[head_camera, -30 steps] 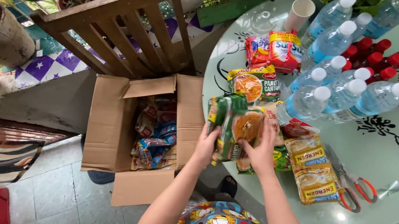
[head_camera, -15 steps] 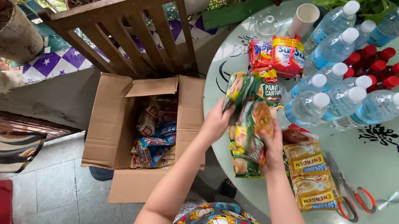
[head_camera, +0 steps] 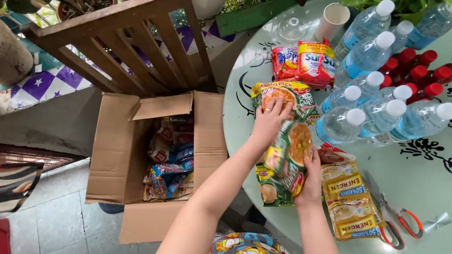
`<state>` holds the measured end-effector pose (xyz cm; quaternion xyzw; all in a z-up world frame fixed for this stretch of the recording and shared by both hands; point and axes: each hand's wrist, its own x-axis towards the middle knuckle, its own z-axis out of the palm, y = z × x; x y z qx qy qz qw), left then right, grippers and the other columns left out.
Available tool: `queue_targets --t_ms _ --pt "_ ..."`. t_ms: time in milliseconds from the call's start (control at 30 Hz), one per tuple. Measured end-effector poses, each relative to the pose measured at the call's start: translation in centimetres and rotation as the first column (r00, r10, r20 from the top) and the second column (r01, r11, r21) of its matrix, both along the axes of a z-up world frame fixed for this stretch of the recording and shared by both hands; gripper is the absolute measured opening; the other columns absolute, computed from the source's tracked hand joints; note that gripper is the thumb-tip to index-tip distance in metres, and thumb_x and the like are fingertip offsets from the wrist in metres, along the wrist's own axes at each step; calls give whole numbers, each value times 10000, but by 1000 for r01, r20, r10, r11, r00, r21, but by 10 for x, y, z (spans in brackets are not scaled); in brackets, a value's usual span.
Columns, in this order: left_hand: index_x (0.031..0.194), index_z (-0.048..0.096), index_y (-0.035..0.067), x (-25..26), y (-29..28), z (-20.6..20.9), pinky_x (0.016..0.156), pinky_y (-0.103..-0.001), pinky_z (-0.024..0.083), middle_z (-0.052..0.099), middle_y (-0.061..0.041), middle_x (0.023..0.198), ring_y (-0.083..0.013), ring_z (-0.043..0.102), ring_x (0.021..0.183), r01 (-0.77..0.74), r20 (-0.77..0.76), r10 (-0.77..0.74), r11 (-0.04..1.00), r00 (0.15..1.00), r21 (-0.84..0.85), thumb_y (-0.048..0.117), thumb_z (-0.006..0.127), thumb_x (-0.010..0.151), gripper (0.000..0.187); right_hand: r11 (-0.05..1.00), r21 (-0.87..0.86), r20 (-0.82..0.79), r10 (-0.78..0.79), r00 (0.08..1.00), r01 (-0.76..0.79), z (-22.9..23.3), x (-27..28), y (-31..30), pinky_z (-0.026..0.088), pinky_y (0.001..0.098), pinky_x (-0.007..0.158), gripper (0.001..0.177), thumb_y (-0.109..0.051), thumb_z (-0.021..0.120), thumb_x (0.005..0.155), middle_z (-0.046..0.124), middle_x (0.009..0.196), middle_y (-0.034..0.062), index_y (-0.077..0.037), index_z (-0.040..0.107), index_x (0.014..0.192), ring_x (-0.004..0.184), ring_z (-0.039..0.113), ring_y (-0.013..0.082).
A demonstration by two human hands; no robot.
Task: Unpacking a cardboard box filled with various packaged food items and placing them on a table.
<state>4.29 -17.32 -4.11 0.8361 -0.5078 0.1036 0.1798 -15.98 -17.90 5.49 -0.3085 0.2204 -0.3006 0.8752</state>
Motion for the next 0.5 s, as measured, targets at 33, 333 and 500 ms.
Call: queue_targets --t_ms 33,333,500 --pt "1472 544 160 5 6 4 1000 -625 406 487 -151 1552 -331 504 1394 1 -1 -1 1000 1000 2 154 637 874 605 1000 2 -1 -1 1000 1 -1 2 0 459 409 1131 669 -207 604 1013 506 1526 113 -19 338 1598 1366 536 247" --pt "1403 609 25 -6 104 -51 1120 -421 433 622 -156 1345 -233 588 1251 -600 -768 -639 603 32 -526 374 526 1144 442 989 -87 -104 -131 986 122 1 57 4 400 406 1157 749 18 516 961 373 1604 114 -119 185 1619 1429 435 248" --pt "1578 173 194 -64 105 68 891 -342 571 560 -97 1317 -200 605 1104 -752 -856 -506 523 105 -401 245 576 991 714 910 -343 -107 -285 953 234 -6 90 -3 373 367 1218 803 103 610 965 384 1632 132 -53 222 1651 1462 428 231"
